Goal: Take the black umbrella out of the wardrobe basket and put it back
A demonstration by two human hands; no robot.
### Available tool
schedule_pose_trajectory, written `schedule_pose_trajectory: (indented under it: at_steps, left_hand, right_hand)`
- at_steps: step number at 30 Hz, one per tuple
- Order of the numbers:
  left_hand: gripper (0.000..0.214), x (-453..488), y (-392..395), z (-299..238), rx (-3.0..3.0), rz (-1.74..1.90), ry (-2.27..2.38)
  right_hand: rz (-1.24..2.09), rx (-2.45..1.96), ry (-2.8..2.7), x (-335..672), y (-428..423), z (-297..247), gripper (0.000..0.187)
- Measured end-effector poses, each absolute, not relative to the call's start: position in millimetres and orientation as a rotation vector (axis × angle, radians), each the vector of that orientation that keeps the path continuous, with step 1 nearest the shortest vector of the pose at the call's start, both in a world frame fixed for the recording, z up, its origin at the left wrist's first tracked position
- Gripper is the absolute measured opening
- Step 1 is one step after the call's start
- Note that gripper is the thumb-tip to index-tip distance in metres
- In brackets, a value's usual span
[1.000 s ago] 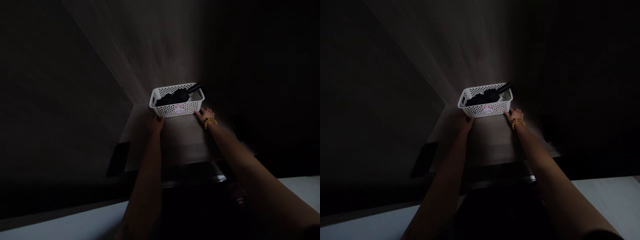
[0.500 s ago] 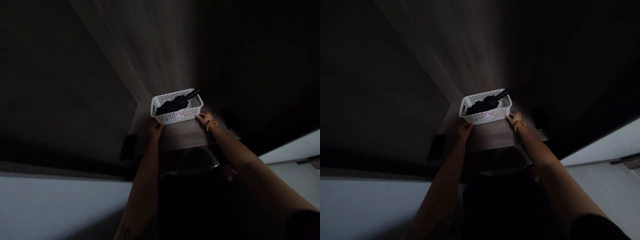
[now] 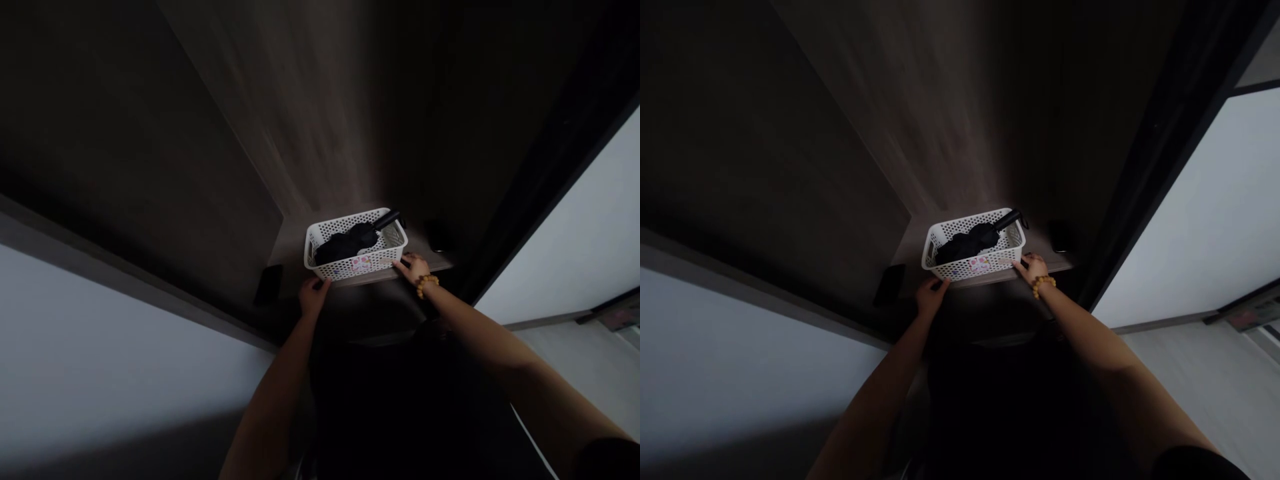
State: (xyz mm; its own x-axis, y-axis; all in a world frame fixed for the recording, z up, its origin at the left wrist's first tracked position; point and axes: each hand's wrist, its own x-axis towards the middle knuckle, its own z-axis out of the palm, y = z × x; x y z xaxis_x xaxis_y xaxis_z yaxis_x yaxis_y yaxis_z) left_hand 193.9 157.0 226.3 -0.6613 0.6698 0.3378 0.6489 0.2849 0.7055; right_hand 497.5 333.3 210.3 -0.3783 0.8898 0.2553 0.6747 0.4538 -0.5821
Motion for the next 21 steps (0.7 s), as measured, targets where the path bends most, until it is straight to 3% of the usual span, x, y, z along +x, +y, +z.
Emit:
schedule_pose_trajectory:
  at_steps: [7,12,14,16,21]
  left_hand:
    - [0.027,212.8,124.6,232.0,1.324,1.428,2.476]
    - [0.036,237.5,122.8,270.3,1.383,2.152,2.534]
    - [0.025,251.9,142.9,302.3,1.842,1.893,2.435]
    - [0.027,266.2,175.4,335.3,2.16,1.345,2.379]
    - [0.078,286.7,260.8,376.6,2.076,-0.008,2.431]
  right_hand:
    - [0.527,-1.227,-2.136,515.8,314.0,209.7,0.044]
    - [0.535,-1.267,-2.108,541.1,267.0,191.7,0.044]
    - [0.6,-1.262,-2.2,552.2,233.9,171.1,0.034]
    - [0.674,-1.285,-2.305,561.5,203.4,148.3,0.025]
    - [0.763,-1.29,-2.444,572.0,175.4,114.5,0.027]
